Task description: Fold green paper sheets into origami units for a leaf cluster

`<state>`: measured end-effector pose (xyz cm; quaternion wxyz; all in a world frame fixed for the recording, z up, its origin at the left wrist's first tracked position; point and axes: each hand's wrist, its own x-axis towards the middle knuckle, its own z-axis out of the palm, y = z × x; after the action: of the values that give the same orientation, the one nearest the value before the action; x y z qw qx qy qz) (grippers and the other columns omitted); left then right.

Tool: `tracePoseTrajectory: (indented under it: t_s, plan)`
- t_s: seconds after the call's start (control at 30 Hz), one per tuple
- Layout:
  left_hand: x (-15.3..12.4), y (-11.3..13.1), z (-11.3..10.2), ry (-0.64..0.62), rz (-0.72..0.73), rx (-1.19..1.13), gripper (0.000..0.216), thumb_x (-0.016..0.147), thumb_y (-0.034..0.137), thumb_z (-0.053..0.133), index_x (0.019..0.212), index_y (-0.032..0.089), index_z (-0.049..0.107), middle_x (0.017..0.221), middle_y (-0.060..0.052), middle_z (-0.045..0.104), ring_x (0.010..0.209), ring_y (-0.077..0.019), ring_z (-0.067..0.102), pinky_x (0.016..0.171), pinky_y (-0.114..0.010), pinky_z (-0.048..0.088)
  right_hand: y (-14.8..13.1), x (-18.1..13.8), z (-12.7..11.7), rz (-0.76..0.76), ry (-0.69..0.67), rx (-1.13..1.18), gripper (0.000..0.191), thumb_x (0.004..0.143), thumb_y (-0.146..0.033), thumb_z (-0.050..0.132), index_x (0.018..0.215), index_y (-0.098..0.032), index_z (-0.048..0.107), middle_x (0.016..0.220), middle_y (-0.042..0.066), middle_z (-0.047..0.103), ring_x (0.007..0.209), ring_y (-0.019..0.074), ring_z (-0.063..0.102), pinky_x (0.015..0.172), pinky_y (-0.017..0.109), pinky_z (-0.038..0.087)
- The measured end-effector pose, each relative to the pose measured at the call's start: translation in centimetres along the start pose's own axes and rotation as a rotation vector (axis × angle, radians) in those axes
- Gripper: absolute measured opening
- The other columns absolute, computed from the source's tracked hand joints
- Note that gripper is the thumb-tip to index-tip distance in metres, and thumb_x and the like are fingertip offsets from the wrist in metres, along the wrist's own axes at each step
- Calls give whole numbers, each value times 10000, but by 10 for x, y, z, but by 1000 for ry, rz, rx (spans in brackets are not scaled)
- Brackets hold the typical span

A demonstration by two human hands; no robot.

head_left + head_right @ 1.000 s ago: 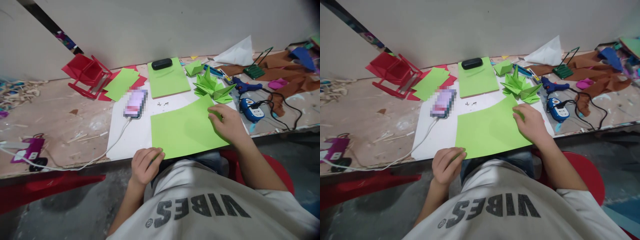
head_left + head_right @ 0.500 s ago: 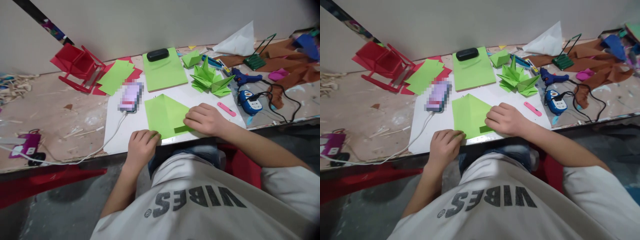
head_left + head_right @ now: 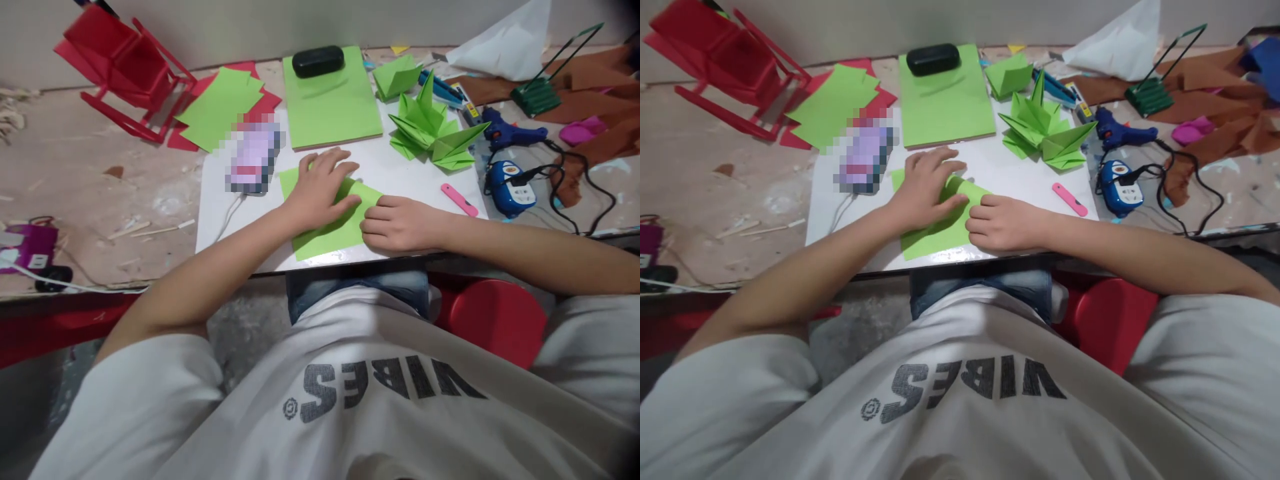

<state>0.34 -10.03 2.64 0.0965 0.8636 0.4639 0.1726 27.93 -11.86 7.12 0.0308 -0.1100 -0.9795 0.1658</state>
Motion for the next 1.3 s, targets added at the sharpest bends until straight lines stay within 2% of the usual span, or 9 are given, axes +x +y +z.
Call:
tracePoseTrajectory:
  t_s: [0.1, 0.2, 0.3, 0.37, 0.47, 0.63, 0.93, 1.13, 1.3]
  plan:
    - [10, 1, 15, -55, -5, 12, 631, 1172, 585, 665, 1687, 225, 603, 1853, -193, 567, 1810, -432, 415, 1482, -704, 192, 4, -2, -5, -85, -14, -84, 326, 1235, -321, 497, 1032, -269, 746, 1092, 82, 821, 1043, 259, 719, 1010, 491, 585]
    - [4, 3, 13, -70, 6, 15, 597, 1177, 605, 669, 1655, 248, 639, 1784, -152, 639, 1788, -397, 433, 1479, -684, 184, 22, -10, -23, -99, 150, -56, 323, 1231, -488, 587, 1174, -247, 794, 1203, 93, 854, 1084, 279, 764, 1010, 508, 578]
    - [0, 3, 6, -66, 5, 19, 599, 1167, 615, 687, 1632, 239, 652, 1723, -146, 676, 1720, -389, 490, 1462, -691, 203, 52, -18, -39, 144, 418, 232, 358, 1130, -613, 784, 1186, -262, 821, 1204, 54, 852, 1043, 251, 772, 972, 452, 588]
    - [1, 2, 5, -63, 21, 11, 596, 1180, 625, 650, 1626, 230, 645, 1710, -148, 682, 1674, -379, 531, 1455, -680, 227, 70, -21, -38, 276, 480, 432, 372, 1073, -607, 863, 1105, -239, 825, 1054, 41, 827, 920, 205, 716, 834, 381, 561]
    - [2, -3, 10, -40, 72, -20, 599, 1193, 667, 571, 1588, 224, 653, 1673, -158, 701, 1617, -385, 586, 1437, -665, 276, 83, -18, -20, 355, 408, 630, 368, 968, -548, 965, 1025, -216, 817, 846, -2, 743, 783, 158, 609, 717, 335, 490]
    - [2, -10, 15, 9, 113, -109, 521, 1153, 631, 593, 1501, 257, 699, 1599, -149, 734, 1575, -418, 618, 1385, -688, 337, 83, -11, 7, 370, 376, 699, 362, 891, -537, 988, 988, -244, 799, 788, -18, 696, 743, 174, 592, 697, 352, 497]
    - [1, -5, 8, 26, 54, -164, 406, 1148, 559, 609, 1429, 313, 767, 1553, -118, 782, 1614, -423, 599, 1435, -741, 273, 81, -11, 19, 268, 453, 451, 329, 1003, -581, 879, 1066, -266, 808, 1094, 65, 760, 816, 196, 615, 776, 395, 538]
    - [0, -4, 5, -13, 99, -172, 386, 1147, 512, 603, 1432, 312, 768, 1557, -112, 792, 1599, -417, 630, 1427, -729, 304, 76, -14, 22, 232, 428, 409, 407, 1060, -661, 819, 1141, -262, 831, 1264, 89, 750, 885, 196, 627, 820, 392, 539]
    - [-4, -5, 6, -16, 121, -179, 372, 1140, 509, 613, 1416, 311, 764, 1548, -109, 783, 1597, -414, 637, 1427, -730, 305, 72, -16, 21, 214, 387, 404, 406, 1100, -656, 778, 1203, -266, 826, 1327, 84, 745, 842, 166, 600, 793, 367, 526]
